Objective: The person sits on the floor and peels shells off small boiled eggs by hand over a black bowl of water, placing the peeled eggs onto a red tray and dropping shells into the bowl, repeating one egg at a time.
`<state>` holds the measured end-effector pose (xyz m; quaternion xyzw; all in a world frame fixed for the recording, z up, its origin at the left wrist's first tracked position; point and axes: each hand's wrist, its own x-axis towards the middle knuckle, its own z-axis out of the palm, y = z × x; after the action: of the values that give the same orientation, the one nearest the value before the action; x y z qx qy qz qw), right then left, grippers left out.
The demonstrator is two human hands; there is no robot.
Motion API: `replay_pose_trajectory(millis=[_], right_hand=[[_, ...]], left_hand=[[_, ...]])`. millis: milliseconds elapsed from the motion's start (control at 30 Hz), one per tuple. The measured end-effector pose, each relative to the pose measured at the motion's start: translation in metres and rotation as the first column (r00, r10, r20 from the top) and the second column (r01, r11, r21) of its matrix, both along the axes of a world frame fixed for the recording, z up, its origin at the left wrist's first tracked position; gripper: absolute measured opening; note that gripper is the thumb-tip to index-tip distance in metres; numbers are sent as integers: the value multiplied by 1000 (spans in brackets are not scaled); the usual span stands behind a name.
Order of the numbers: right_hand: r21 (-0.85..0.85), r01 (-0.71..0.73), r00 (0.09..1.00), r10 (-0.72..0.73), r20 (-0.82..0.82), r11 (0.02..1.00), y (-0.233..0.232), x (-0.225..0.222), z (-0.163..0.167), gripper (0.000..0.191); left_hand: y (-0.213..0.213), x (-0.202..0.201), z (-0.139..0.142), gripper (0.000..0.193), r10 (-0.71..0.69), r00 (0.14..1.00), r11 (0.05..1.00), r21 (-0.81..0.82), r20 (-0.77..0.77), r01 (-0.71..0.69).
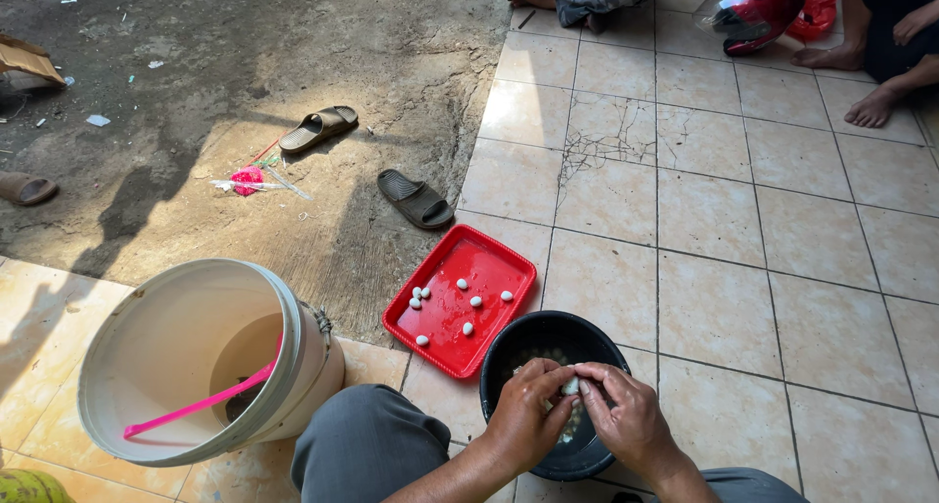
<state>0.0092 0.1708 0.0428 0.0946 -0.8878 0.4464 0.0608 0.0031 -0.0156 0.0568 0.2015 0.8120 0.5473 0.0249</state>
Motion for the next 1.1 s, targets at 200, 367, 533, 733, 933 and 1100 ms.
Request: replay_pose_trajectory(millis=[200,367,533,733,933,1100], right_hand=[[3,59,995,-59,74,998,-1,-4,-4,23],[-46,59,983,-50,176,997,1,-3,-8,21],[-215,101,928,-14,373,971,8,-5,-15,20],[-465,134,909,79,410,875,12,-7,-26,23],[-249,108,923,-4,386,963,10,-8,-12,26],[-156,126,935,-65,347,980,3,-7,-7,24]], left_hand=[[2,0,-4,32,-38,992,999,11,-116,40],[3,1,-7,34,-37,995,999,31,-92,40],[4,-2,-6,33,-48,995,991,126,85,37],[2,-5,-4,33,-52,988,989,148,144,30],[2,-7,0,32,-64,980,986,161,191,33],[5,-5,3,32,-54,978,989,146,201,24]])
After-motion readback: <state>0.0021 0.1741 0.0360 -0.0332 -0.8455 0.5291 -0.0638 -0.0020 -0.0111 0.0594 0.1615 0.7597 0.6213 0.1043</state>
